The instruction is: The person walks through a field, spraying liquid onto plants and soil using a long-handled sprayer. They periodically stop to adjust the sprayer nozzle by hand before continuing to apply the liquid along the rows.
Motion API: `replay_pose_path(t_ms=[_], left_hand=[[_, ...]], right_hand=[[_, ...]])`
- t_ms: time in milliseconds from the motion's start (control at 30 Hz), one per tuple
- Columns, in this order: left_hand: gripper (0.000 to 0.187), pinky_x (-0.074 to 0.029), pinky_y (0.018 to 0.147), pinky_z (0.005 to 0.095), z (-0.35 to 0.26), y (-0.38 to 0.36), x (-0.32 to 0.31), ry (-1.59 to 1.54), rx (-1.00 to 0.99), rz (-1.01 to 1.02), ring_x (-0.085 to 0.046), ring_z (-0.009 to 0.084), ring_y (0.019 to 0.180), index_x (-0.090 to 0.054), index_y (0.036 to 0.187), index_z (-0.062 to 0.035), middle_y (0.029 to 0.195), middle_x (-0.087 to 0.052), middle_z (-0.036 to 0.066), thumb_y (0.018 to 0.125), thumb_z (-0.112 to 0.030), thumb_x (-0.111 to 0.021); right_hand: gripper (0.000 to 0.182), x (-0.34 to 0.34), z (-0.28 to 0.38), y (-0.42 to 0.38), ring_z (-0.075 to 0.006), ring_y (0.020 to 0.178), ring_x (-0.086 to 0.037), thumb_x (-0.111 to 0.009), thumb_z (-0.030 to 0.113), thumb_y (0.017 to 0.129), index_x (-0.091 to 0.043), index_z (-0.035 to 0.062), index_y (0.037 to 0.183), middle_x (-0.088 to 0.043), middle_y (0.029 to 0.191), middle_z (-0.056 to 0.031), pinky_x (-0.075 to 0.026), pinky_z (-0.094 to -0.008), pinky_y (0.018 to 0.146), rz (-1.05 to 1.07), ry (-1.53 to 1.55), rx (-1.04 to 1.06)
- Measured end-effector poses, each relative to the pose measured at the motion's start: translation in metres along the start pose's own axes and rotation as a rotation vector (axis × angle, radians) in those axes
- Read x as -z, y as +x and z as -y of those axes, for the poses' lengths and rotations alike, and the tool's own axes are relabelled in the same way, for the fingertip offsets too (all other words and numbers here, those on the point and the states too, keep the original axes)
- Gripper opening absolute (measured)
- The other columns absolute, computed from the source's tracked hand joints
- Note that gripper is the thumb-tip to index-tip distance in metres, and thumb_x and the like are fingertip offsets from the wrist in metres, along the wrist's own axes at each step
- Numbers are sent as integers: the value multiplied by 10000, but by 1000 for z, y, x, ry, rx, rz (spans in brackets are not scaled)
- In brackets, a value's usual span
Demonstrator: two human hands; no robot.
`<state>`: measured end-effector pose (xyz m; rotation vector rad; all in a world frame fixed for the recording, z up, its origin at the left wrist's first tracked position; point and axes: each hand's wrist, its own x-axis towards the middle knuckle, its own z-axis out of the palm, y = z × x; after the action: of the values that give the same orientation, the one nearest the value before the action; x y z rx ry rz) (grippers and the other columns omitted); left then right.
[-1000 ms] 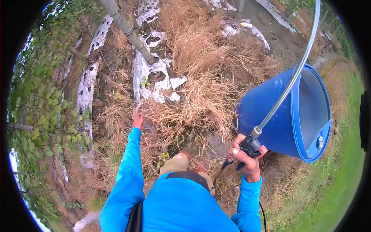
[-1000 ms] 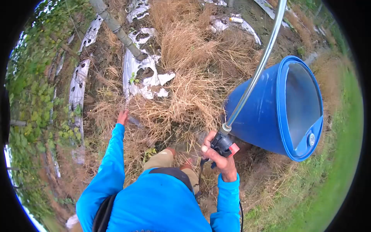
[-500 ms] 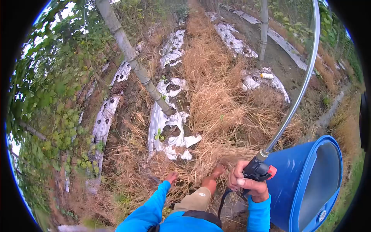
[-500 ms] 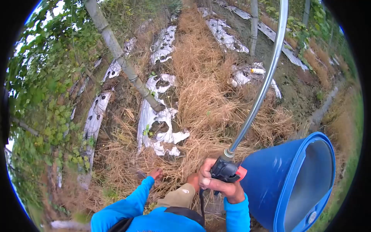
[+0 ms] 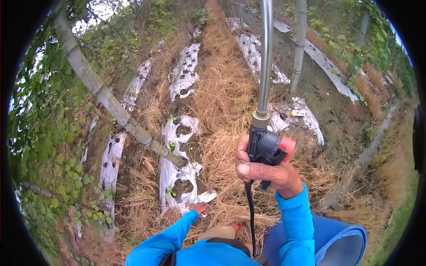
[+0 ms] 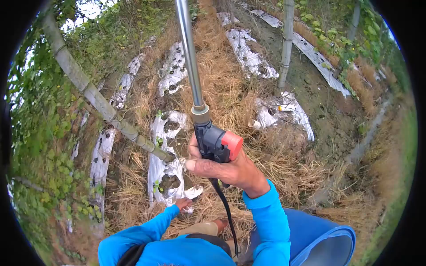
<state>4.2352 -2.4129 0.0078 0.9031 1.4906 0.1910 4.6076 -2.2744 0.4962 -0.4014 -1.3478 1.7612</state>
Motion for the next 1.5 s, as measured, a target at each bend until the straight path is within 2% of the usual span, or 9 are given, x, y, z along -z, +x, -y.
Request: replay_pose_path(t_ms=[200,633,767,867,1067,1167,1233,1433,1500], left_hand=[[473,-499,568,329,-66,17,33,-61,-133,-21,-621,171,730,-571,1157,-79,898,-642,90,866,-452,-560],[376,-489,584,364,-169,123,-14,-220,417,-57,-625,205,731,-569,1183,-142,924,-657,73,894,-378,-522],[367,-493,555,311,-235,158,-40,-214,372,-2,-617,166,670,-571,1170,-145,893,-659,63,905,-394,-522],[335,-460,506,277,-323,161,-53,-210,210,-38,-577,123,623,-571,1095,-123,818,-624,27,913,-401,-525],[256,-420,500,250,-432,164,-42,-268,-122,-173,-541,89,633,-556,1032,-109,817,-598,16,934,-346,-556],[323,-484,548,291,-430,157,-19,-223,-75,-288,-607,155,686,-524,1161,-76,854,-636,78,955,-319,-469],[319,-472,534,292,-374,183,4,-249,-12,-345,-600,167,672,-520,1158,-88,867,-624,81,941,-318,-484],[298,-414,427,320,-318,186,16,-506,480,-373,-578,171,553,-577,1114,-109,803,-662,82,918,-314,-485],[293,-428,560,393,-294,196,17,-452,554,-299,-589,186,651,-618,1037,-160,883,-654,35,877,-386,-522]], right_hand=[[194,65,40,51,-100,553,-476,-657,140,848,-484,77,908,-464,646,7,-415,-265,513,-371,7,126],[315,244,50,119,-83,581,-417,-767,234,766,-500,71,725,-463,620,26,-364,-267,530,-308,-504,115],[321,333,84,149,-100,590,-430,-765,250,754,-519,45,730,-486,624,-7,-380,-293,539,-425,-773,147],[289,372,114,176,-314,618,-597,-697,251,751,-584,-5,822,-596,685,-178,-472,-400,626,-519,-878,78],[338,419,138,245,-271,640,-631,-708,278,763,-615,-33,855,-621,699,-180,-487,-379,622,-605,-873,123],[392,461,157,280,-188,635,-619,-742,336,741,-638,-20,866,-648,707,-118,-489,-351,611,-678,-970,125],[424,485,172,295,-82,643,-466,-767,390,764,-620,2,852,-552,692,11,-412,-269,594,-744,-1060,154],[439,559,172,346,-73,638,-416,-780,430,754,-652,19,835,-510,689,39,-324,-246,576,-893,-1115,142],[524,578,165,368,-95,620,-451,-774,495,734,-648,-1,849,-534,673,12,-376,-259,578,-944,-1114,112]])
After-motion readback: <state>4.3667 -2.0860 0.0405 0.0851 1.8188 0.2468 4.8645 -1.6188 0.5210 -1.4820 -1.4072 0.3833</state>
